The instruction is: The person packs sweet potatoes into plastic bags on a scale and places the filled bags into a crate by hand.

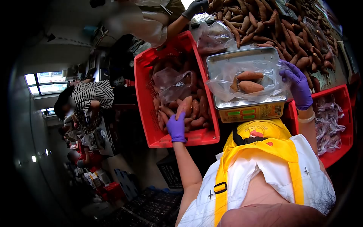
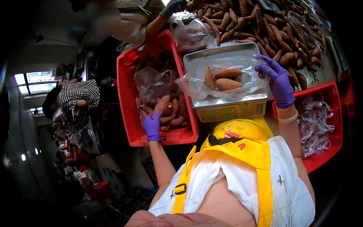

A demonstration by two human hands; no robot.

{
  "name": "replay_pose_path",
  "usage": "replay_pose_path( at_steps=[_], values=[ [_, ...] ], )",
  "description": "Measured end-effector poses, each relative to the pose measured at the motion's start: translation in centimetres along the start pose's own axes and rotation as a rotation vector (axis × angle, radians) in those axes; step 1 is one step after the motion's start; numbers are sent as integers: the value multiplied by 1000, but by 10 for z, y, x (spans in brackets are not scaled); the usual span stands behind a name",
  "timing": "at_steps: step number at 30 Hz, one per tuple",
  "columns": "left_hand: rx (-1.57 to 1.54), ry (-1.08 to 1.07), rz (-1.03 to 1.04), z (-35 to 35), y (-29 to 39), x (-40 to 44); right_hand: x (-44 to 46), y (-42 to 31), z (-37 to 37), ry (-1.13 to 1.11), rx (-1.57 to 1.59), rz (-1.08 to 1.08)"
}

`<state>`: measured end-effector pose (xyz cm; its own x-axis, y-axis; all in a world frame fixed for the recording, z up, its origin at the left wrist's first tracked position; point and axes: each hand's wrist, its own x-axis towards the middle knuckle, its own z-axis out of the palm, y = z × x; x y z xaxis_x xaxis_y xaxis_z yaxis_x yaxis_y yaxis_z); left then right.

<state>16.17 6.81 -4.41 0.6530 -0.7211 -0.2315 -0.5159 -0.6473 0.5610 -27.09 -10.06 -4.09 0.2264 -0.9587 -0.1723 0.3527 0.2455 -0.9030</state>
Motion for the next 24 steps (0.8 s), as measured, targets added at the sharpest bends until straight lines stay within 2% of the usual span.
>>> replay_pose_path(
  at_steps=[1,3,4,5,7,9,11,13,14,16,17,19,20,24],
  values=[
    [32,-10,-29,3,-18,7,-1,0,3,9,-3,2],
    [332,59,80,21,-65,28,-1,-2,8,18,-55,36],
    [399,184,259,25,-67,35,0,-1,9,26,-60,35],
    [395,175,263,29,-61,44,0,-1,10,26,-73,35],
    [-5,274,405,39,-32,73,-1,0,14,34,-93,41],
    [53,293,552,51,7,105,-3,-1,20,92,-116,68],
    [104,224,609,67,47,141,-5,-7,28,115,-158,60],
    [132,230,652,107,45,203,-8,-13,35,169,-180,74],
    [123,225,657,125,42,233,-9,-11,31,196,-191,67],
    [297,42,420,150,38,281,-11,-16,31,214,-228,74],
    [346,-42,462,150,42,288,-13,-17,31,226,-258,88],
    [628,-170,368,206,-16,360,-13,-17,26,220,-275,112],
    [512,-79,262,187,11,329,-13,-17,26,243,-248,115],
    [514,-146,198,173,22,319,-8,-15,18,234,-208,102]
  ],
)
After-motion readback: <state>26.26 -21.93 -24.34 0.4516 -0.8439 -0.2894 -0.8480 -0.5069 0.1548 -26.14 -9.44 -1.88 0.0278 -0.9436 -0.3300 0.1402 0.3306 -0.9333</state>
